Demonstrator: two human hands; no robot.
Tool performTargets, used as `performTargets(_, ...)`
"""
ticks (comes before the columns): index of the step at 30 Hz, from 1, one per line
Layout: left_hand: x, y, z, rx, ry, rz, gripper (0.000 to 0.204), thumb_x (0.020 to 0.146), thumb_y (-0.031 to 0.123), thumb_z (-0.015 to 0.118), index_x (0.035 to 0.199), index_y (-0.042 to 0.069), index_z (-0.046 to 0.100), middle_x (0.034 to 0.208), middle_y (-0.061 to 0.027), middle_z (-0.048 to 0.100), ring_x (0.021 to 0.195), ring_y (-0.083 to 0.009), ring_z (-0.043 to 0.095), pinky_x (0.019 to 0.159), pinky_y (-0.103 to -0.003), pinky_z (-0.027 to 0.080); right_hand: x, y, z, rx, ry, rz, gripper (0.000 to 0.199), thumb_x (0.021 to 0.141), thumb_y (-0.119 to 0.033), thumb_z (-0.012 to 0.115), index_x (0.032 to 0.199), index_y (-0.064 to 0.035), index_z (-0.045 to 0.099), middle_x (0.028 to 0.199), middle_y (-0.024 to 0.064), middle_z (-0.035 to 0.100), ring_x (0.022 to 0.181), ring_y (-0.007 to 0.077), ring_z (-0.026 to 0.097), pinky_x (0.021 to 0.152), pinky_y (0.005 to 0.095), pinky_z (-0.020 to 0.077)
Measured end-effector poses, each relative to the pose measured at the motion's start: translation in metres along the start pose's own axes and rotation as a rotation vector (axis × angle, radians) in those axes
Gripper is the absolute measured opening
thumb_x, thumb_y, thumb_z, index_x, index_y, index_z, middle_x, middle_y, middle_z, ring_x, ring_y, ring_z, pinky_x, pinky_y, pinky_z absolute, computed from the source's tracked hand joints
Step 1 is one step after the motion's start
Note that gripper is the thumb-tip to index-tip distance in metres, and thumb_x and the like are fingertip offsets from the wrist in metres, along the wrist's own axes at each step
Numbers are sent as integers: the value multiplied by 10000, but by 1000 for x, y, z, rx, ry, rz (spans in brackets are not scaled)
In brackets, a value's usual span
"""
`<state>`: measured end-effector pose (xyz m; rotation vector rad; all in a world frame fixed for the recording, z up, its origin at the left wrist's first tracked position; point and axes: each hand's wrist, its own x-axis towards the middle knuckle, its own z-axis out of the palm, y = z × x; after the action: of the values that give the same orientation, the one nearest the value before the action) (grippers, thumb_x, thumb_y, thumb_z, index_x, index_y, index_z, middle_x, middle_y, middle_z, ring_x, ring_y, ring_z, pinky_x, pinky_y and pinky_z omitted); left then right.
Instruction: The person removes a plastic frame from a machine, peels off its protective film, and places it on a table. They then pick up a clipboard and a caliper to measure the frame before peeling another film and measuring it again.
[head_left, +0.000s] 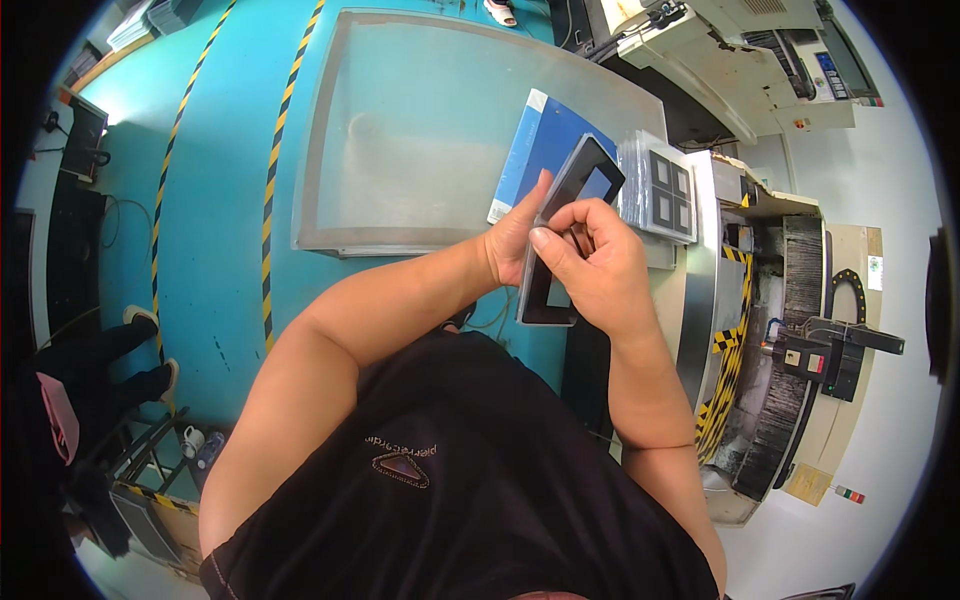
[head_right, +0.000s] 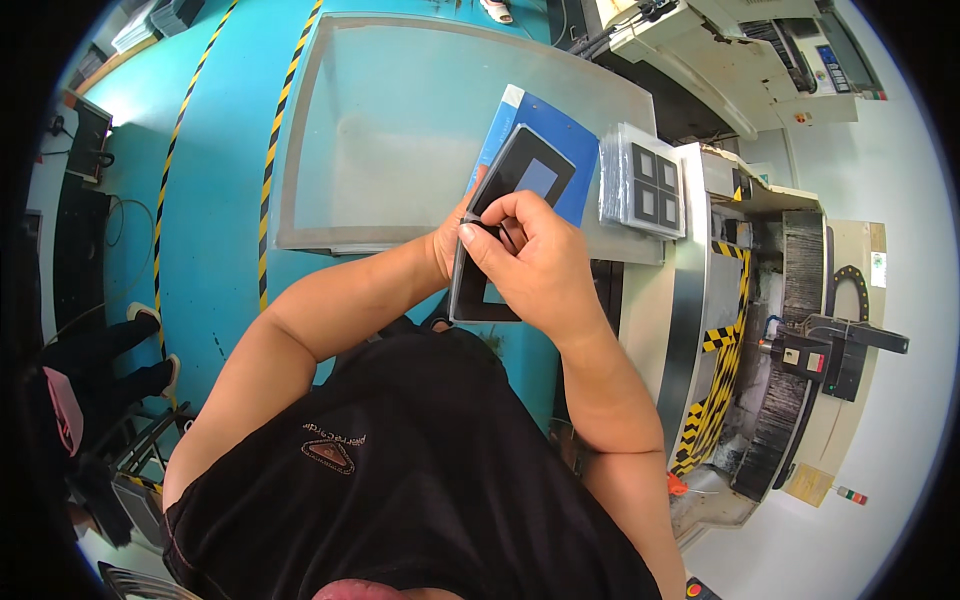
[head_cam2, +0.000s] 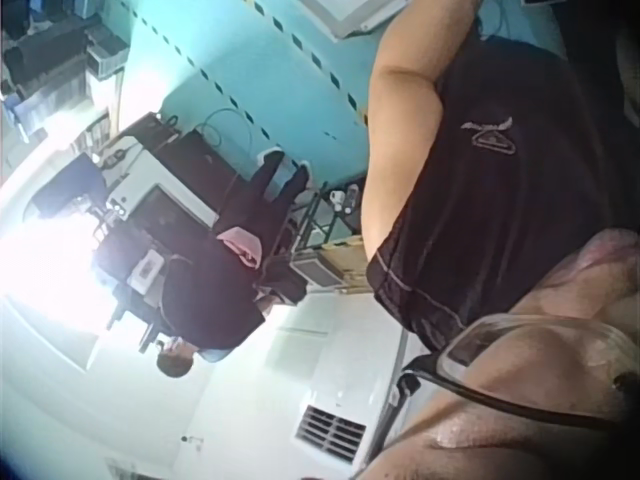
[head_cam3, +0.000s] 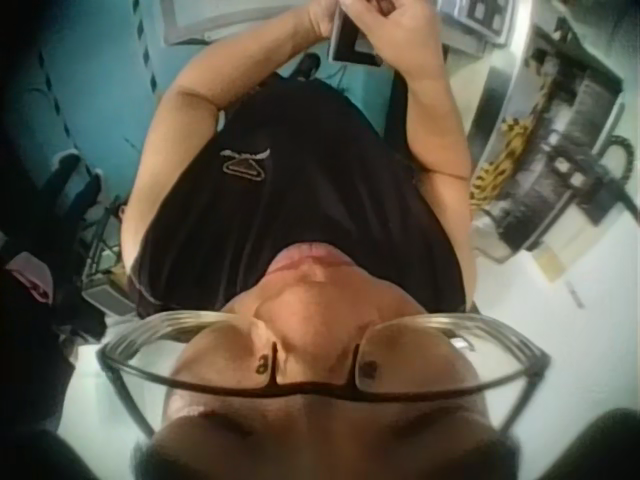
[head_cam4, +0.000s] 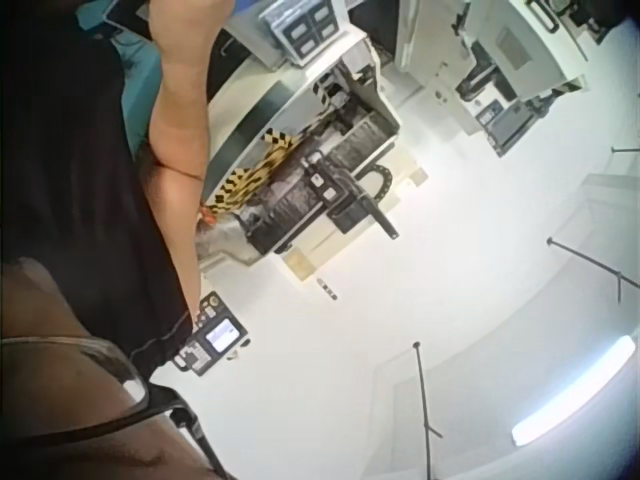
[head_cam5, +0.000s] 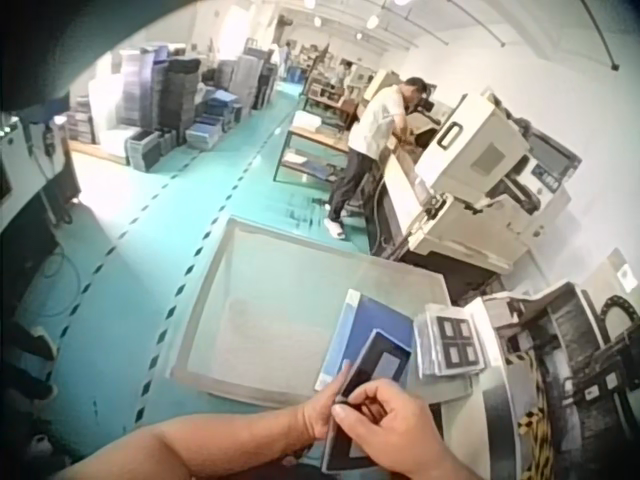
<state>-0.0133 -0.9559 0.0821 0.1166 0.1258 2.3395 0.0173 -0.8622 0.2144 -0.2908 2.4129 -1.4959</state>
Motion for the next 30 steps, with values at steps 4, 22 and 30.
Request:
performTargets(4, 6, 0, -9, -66, -25, 11, 851, 795, 810, 485, 1209, 74, 592, 1116, -154, 633, 1020, -250, 643, 897, -387, 542, 1, -1, 5, 20, -20, 20, 177, 881, -81, 710, 938, 3, 565, 702, -23, 555, 615, 18, 483, 535, 185, 384)
performTargets(22, 17, 3, -26, -317, -132, -20, 758, 852, 778, 422, 1119, 96, 617, 1018, -134, 660, 920, -267, 664, 816, -383, 549, 11, 3, 15, -166, -19, -63, 175, 876, -76, 715, 933, 15, 577, 649, -35, 518, 588, 17, 463, 518, 195, 393)
performTargets(30, 19, 4, -34, -300, -151, -34, 777, 837, 793, 430, 1105, 91, 629, 999, -144, 668, 908, -272, 667, 798, -385, 555, 14, 5, 16, -139, -25, -52, 171, 884, -85, 710, 932, 14, 579, 678, -35, 548, 613, 8, 473, 531, 186, 405)
